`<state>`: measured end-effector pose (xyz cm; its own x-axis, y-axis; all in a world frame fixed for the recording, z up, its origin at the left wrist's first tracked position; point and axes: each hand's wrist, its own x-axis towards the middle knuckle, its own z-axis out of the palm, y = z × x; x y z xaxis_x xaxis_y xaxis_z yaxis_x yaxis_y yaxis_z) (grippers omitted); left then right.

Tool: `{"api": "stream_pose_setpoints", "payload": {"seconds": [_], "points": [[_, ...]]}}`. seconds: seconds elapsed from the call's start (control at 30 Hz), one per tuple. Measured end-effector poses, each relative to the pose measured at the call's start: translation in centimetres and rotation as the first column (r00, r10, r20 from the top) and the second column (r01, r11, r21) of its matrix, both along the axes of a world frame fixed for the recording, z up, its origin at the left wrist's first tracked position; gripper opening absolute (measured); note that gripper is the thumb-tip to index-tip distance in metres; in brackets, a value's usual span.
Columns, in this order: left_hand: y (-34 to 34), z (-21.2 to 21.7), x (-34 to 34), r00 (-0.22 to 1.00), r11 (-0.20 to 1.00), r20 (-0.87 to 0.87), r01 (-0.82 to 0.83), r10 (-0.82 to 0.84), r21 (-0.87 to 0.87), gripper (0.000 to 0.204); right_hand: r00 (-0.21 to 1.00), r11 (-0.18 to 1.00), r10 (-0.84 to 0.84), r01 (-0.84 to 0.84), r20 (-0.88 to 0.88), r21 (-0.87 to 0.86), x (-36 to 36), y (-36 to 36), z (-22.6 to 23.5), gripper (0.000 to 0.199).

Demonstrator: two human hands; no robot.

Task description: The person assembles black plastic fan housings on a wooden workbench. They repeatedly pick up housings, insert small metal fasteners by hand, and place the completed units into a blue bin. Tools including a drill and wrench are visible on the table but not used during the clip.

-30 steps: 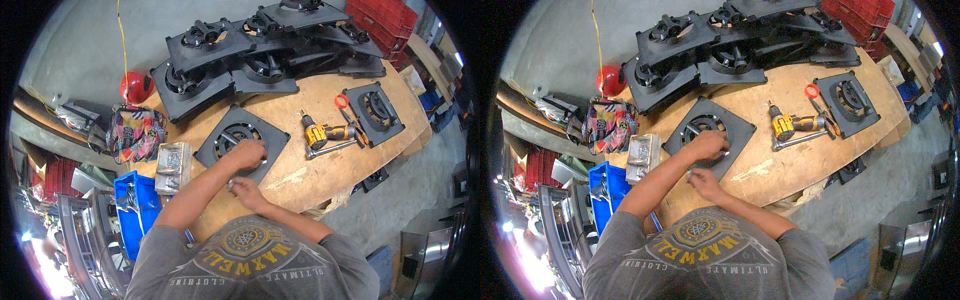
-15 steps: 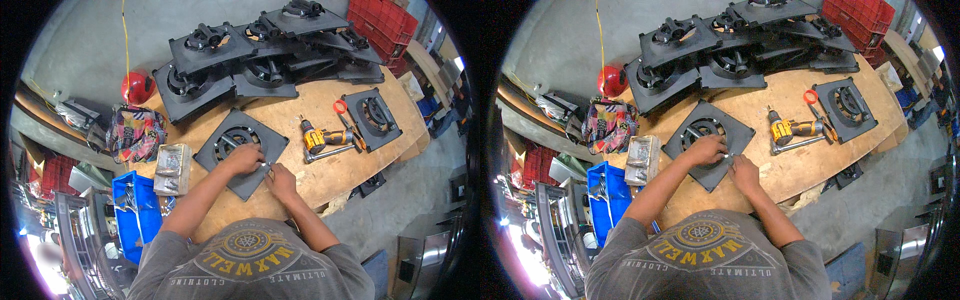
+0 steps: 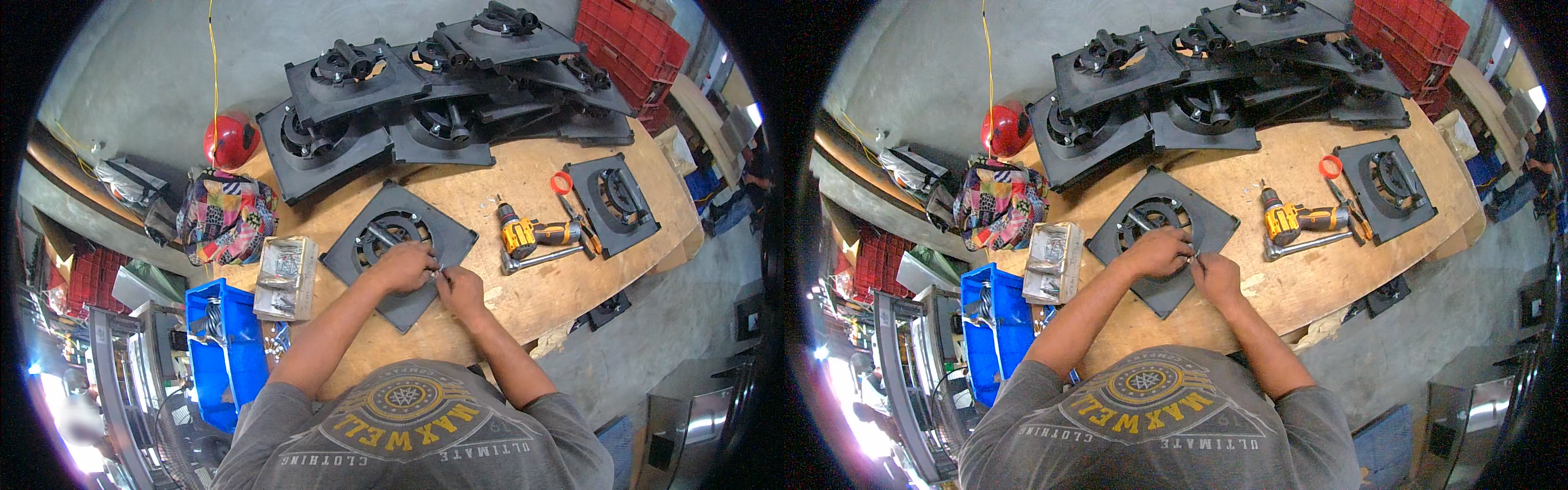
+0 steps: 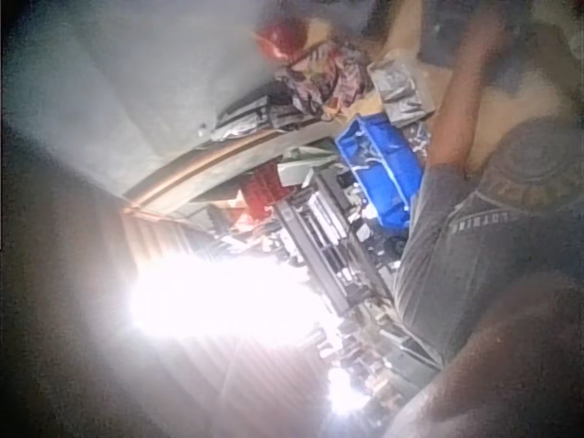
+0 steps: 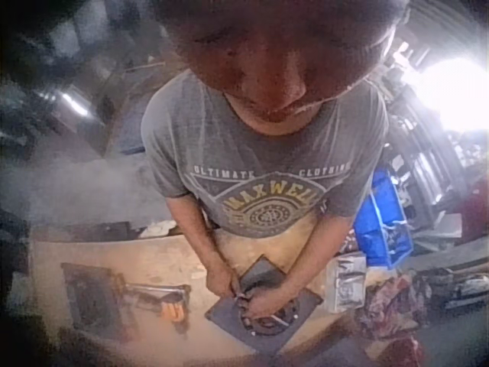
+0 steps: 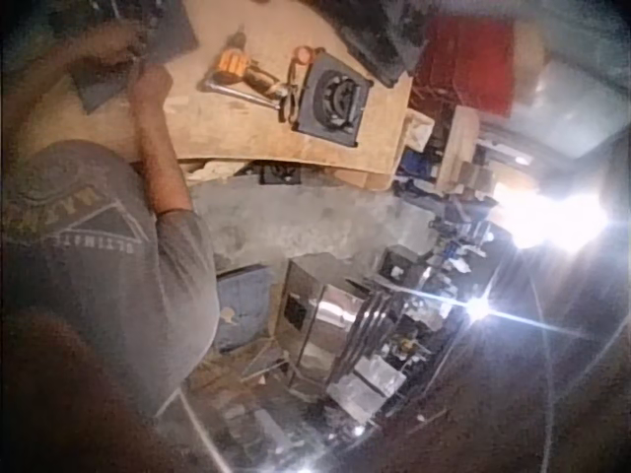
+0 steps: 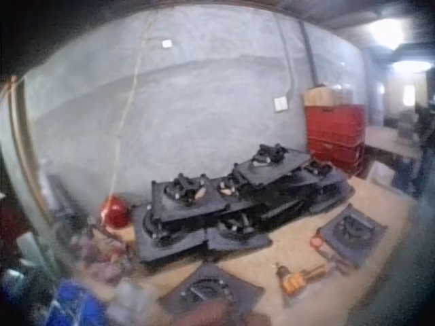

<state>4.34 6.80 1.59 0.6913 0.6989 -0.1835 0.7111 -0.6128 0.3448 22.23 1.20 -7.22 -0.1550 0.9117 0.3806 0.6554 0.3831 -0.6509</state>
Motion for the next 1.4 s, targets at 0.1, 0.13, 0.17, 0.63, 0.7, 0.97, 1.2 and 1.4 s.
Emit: {"api": "stream_pose_setpoints", "payload": {"seconds": [0.1, 0.13, 0.17, 0.63, 0.7, 0.97, 1.2, 1.4], "points": [[-0.1, -0.2, -0.4, 0.962, 0.990, 0.236, -0.128, 0.138, -0.055, 0.034, 0.926, 0.858, -0.151, -0.051, -0.345, -0.512, -0.6, 1.1, -1.4, 0.030], [-0.1, -0.3, -0.5, 0.918, 0.977, 0.334, -0.189, 0.212, -0.100, 0.035, 0.836, 0.759, -0.229, -0.168, -0.499, -0.629, -0.6, 1.2, -1.8, 0.032], [0.0, -0.5, -0.7, 0.914, 0.980, 0.352, -0.186, 0.200, -0.076, 0.035, 0.718, 0.631, -0.338, -0.307, -0.609, -0.712, -0.7, 1.4, -2.2, 0.034], [0.2, -5.2, -1.4, 0.927, 0.964, 0.344, -0.214, 0.148, 0.160, 0.026, 0.988, 0.935, -0.140, 0.111, -0.063, -0.338, -2.3, -0.8, -0.2, 0.036], [0.1, -5.1, -1.4, 0.917, 0.962, 0.379, -0.205, 0.126, 0.177, 0.026, 0.788, 0.710, -0.331, -0.154, -0.519, -0.687, -2.5, -0.3, -0.7, 0.039], [-0.1, -4.7, -1.7, 0.904, 0.972, 0.415, -0.182, 0.107, 0.147, 0.031, 0.983, 0.936, -0.086, 0.024, -0.163, -0.350, -1.9, -1.1, -0.2, 0.039], [0.2, -4.6, -1.9, 0.920, 0.976, 0.382, -0.152, 0.083, 0.154, 0.032, 1.000, 0.967, -0.012, 0.013, 0.005, -0.255, -1.0, -0.2, 0.7, 0.036], [0.2, -4.8, -1.8, 0.913, 0.976, 0.401, -0.147, 0.072, 0.159, 0.032, 0.976, 0.881, -0.097, -0.008, -0.196, -0.473, -1.9, -0.1, 0.5, 0.038]]}}
